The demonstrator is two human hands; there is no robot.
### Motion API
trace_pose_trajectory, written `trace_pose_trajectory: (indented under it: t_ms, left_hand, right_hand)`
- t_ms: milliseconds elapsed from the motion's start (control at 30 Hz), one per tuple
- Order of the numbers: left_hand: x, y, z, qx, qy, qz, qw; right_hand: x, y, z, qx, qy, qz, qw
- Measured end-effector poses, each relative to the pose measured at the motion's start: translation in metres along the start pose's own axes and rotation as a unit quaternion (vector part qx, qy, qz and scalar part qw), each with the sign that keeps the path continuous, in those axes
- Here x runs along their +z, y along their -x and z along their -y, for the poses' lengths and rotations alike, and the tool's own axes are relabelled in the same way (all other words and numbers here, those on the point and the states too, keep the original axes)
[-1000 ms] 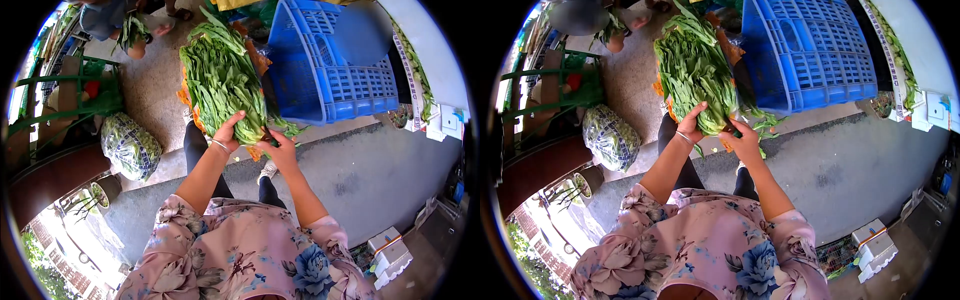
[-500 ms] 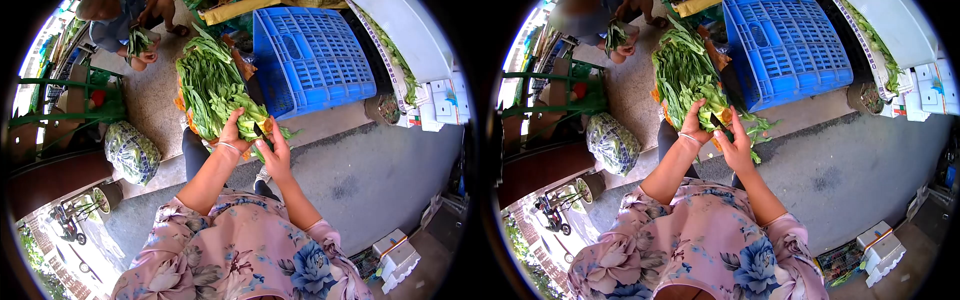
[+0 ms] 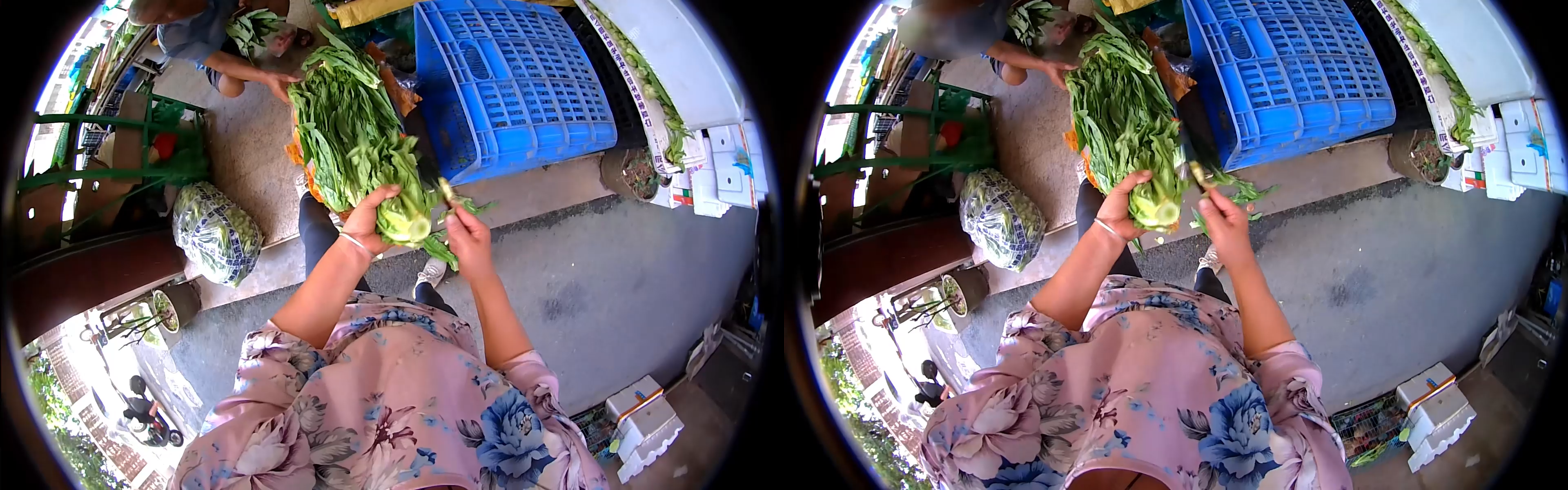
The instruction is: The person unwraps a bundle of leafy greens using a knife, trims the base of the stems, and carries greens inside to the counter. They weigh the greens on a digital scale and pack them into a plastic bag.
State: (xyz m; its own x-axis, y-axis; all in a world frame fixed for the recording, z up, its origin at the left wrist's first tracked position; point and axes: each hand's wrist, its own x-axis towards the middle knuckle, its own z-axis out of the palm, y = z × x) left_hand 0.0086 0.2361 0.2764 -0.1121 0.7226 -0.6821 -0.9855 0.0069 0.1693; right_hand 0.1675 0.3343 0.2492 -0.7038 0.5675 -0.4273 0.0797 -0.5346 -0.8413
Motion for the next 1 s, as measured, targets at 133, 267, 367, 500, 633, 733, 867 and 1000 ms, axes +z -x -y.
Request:
trace_pose_trajectory:
  t_ms: [133, 267, 367, 500, 633, 733, 867, 1000]
  left_hand:
    - [-0.001, 0.005, 0.006, 0.079, 0.040, 0.008, 0.996]
    - [-0.010, 0.002, 0.005, 0.065, 0.038, -0.014, 0.997]
    - [-0.006, 0.005, 0.007, 0.076, 0.055, -0.019, 0.995]
    - [-0.003, 0.013, 0.006, 0.070, 0.037, -0.038, 0.996]
    - [0.002, 0.016, 0.002, 0.049, -0.002, -0.046, 0.998]
    - [0.006, 0.018, 0.002, 0.033, -0.014, -0.054, 0.998]
    - [0.002, 0.013, 0.006, 0.037, -0.019, -0.047, 0.998]
    - [0.002, 0.005, 0.009, 0.004, -0.011, -0.095, 0.995]
  right_hand:
    - [-0.012, 0.006, -0.003, 0.035, -0.113, -0.047, 0.992]
    - [0.023, 0.034, 0.017, -0.060, 0.106, 0.094, 0.988]
    - [0.041, 0.032, 0.018, -0.159, 0.119, 0.140, 0.970]
    - [0.041, 0.035, 0.021, -0.126, 0.120, 0.148, 0.974]
    - [0.036, 0.034, 0.025, -0.169, 0.165, 0.127, 0.963]
    - [0.034, 0.028, 0.023, -0.215, 0.173, 0.102, 0.956]
    - [0.028, 0.026, 0.017, -0.185, 0.148, 0.089, 0.967]
    - [0.020, 0.022, 0.001, -0.160, 0.137, 0.032, 0.977]
